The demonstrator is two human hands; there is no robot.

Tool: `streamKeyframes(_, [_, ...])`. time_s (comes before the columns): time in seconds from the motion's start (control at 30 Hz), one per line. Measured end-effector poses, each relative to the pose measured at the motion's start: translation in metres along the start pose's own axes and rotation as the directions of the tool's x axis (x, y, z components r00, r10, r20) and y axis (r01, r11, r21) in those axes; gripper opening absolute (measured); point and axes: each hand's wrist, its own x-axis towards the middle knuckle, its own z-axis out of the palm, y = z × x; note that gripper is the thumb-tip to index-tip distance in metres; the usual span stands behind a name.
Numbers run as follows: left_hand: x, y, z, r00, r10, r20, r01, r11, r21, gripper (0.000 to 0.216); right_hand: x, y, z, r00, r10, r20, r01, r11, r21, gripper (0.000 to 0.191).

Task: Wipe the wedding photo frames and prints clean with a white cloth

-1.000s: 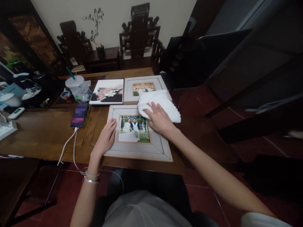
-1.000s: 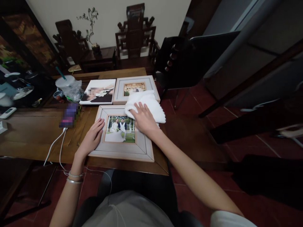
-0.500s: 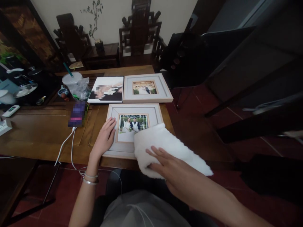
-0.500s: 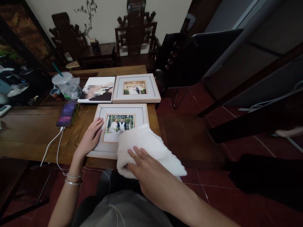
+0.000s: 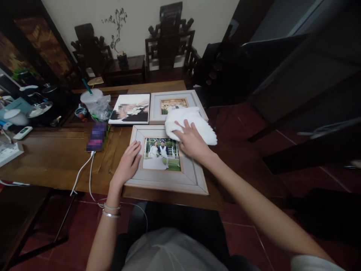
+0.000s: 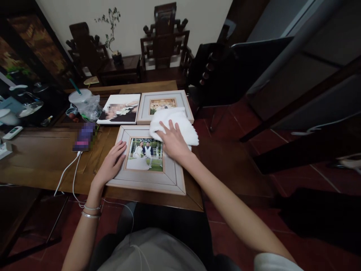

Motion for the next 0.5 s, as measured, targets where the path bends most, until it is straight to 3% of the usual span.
streamKeyframes(0.1, [0.0,0.0,0.001,1.0,0.005,-0.017,-0.005,1.0,-0.011,0.042,-0.012,-0.013,-0.001,0.994,-0.072,0.078,0.076,0.995,-0.059,0.055])
streamKeyframes(0.2, [0.0,0.0,0.001,1.0,-0.001,-0.027,0.001,1.0,-0.021,0.042,-0.047,-0.037,-0.014,0.977,-0.136,0.164,0.149,0.986,-0.069,0.05])
streamKeyframes(0.37, [0.001,-0.001,0.002,0.999,0.002,-0.044,-0.004,0.999,-0.035,0.041,-0.111,-0.069,-0.055,0.9,-0.306,0.31,0.29,0.952,0.097,0.059])
streamKeyframes(0.5, [0.005,-0.008,0.003,0.998,0.041,-0.046,-0.043,0.999,-0.034,0.043,-0.121,-0.073,-0.063,0.868,-0.382,0.318,0.332,0.922,0.199,0.067])
